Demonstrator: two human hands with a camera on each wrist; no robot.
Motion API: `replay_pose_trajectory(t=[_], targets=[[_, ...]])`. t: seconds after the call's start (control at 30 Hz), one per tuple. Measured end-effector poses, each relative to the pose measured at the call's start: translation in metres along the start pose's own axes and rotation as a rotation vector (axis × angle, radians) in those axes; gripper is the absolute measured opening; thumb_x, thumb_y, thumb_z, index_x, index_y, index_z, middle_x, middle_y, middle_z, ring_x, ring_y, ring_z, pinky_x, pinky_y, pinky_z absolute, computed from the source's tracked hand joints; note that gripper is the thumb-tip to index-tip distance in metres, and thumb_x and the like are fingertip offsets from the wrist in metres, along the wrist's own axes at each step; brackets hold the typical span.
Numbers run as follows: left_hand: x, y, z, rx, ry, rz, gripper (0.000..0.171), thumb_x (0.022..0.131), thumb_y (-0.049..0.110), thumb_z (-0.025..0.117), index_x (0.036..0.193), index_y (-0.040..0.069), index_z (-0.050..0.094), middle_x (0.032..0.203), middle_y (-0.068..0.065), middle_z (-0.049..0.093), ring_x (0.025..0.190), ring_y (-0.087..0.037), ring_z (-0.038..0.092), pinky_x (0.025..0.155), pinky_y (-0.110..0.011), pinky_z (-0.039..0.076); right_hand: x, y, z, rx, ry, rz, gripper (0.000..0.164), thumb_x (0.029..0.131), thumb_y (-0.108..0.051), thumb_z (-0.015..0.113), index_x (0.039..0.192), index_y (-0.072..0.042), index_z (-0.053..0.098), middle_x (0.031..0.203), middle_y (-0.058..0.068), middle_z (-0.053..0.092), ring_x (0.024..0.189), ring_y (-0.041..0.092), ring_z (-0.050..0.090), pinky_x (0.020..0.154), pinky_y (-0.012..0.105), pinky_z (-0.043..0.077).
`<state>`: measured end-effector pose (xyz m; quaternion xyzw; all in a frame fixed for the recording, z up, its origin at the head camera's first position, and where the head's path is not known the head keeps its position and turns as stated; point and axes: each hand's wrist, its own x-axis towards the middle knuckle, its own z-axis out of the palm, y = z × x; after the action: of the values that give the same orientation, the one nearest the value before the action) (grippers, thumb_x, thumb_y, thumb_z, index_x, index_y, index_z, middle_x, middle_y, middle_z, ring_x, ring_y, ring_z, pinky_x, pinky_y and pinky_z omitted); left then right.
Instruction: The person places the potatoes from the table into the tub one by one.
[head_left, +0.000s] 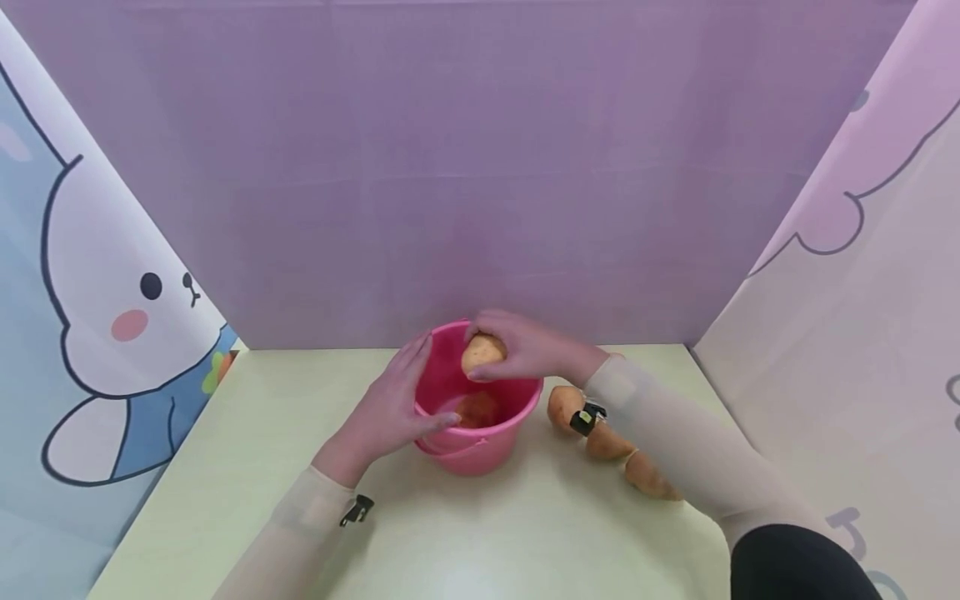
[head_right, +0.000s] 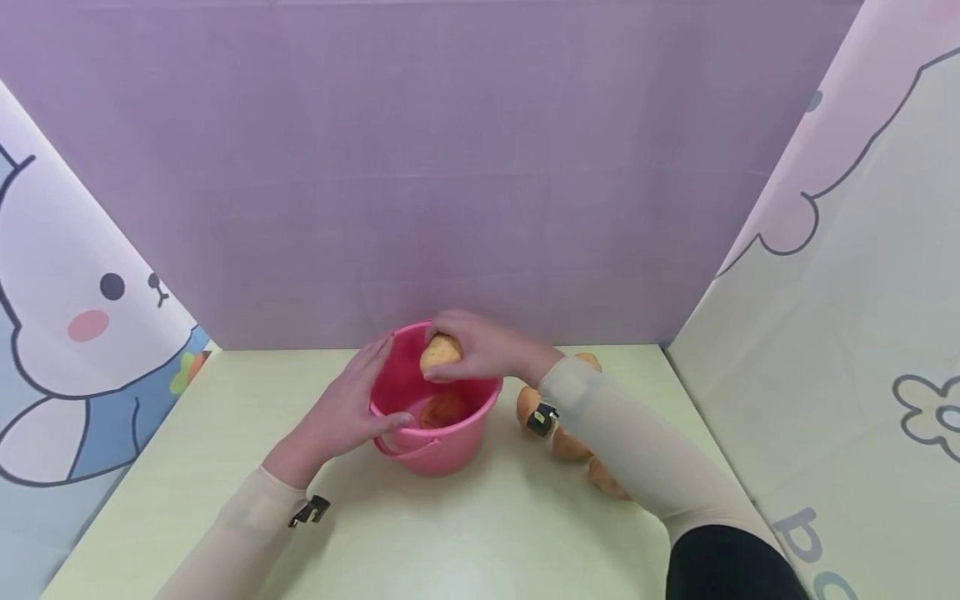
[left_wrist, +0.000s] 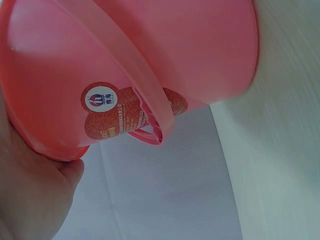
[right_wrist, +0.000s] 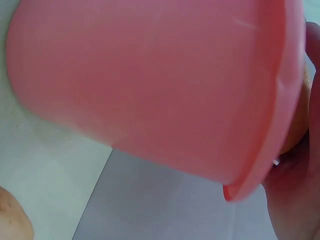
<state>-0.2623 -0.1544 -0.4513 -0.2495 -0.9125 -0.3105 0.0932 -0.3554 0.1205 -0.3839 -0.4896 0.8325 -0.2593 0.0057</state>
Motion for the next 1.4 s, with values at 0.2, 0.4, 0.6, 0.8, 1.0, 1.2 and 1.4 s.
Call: replay_pose_trajectory(t=[0.2, 0.4, 0.6, 0.8, 1.0, 1.2, 1.4], targets=[[-0.001, -0.001, -0.001, 0.008, 0.000, 0.009, 0.128, 0.087, 0.080, 0.077, 0.178, 0.011, 0.020, 0.182, -0.006, 0.024, 0.165, -0.034, 0.027, 0.104, -0.061, 0.060, 0.012, 0.000, 0.008, -0.001, -0.031, 0.008, 0.056, 0.096, -0.051, 0.085, 0.131, -0.011, 0.069, 0.120, -0.010, 0.065, 0.112, 0.012, 0.060, 0.096, 0.035, 0.058], [-0.001, -0.004, 0.000, 0.009, 0.002, 0.032, 0.125, 0.088, 0.078, 0.076, 0.178, 0.012, 0.019, 0.183, -0.004, 0.022, 0.166, -0.032, 0.025, 0.109, -0.061, 0.057, 0.020, 0.003, 0.015, 0.001, -0.028, 0.008, 0.054, 0.095, -0.053, 0.085, 0.131, -0.016, 0.068, 0.119, -0.010, 0.064, 0.111, 0.011, 0.060, 0.092, 0.032, 0.059], [0.000, -0.003, 0.000, 0.012, -0.004, 0.031, 0.127, 0.087, 0.079, 0.077, 0.178, 0.011, 0.020, 0.183, -0.005, 0.023, 0.167, -0.032, 0.024, 0.115, -0.063, 0.051, 0.022, 0.005, 0.017, 0.021, -0.022, 0.004, 0.057, 0.096, -0.048, 0.086, 0.135, -0.012, 0.066, 0.127, -0.001, 0.066, 0.119, 0.018, 0.061, 0.099, 0.038, 0.061], [0.002, -0.003, 0.001, 0.018, -0.004, 0.023, 0.130, 0.086, 0.081, 0.077, 0.177, 0.008, 0.020, 0.183, -0.007, 0.023, 0.168, -0.032, 0.021, 0.122, -0.065, 0.043, 0.019, 0.006, 0.015, 0.032, -0.009, 0.011, 0.059, 0.096, -0.041, 0.087, 0.138, -0.006, 0.065, 0.133, 0.010, 0.066, 0.128, 0.032, 0.061, 0.106, 0.052, 0.059], [0.002, -0.004, 0.002, 0.010, -0.005, 0.012, 0.130, 0.086, 0.080, 0.077, 0.177, 0.008, 0.020, 0.182, -0.007, 0.024, 0.167, -0.034, 0.024, 0.115, -0.065, 0.050, 0.004, 0.005, 0.008, 0.042, 0.028, -0.001, 0.054, 0.097, -0.036, 0.087, 0.135, -0.004, 0.067, 0.130, 0.014, 0.066, 0.125, 0.034, 0.062, 0.105, 0.054, 0.058], [0.002, -0.004, 0.001, 0.006, 0.007, 0.003, 0.127, 0.086, 0.076, 0.080, 0.177, 0.009, 0.021, 0.182, -0.006, 0.025, 0.164, -0.035, 0.029, 0.105, -0.064, 0.058, -0.024, 0.005, -0.001, 0.066, 0.095, 0.014, 0.048, 0.097, -0.035, 0.087, 0.131, -0.008, 0.067, 0.127, 0.010, 0.065, 0.123, 0.037, 0.062, 0.104, 0.057, 0.058], [0.001, -0.002, -0.001, 0.018, 0.013, 0.005, 0.128, 0.086, 0.077, 0.080, 0.177, 0.006, 0.022, 0.182, -0.008, 0.025, 0.165, -0.037, 0.027, 0.106, -0.064, 0.058, -0.061, 0.010, -0.015, 0.112, 0.128, 0.116, 0.050, 0.097, -0.032, 0.089, 0.136, -0.010, 0.067, 0.130, 0.006, 0.066, 0.128, 0.030, 0.059, 0.106, 0.060, 0.056]])
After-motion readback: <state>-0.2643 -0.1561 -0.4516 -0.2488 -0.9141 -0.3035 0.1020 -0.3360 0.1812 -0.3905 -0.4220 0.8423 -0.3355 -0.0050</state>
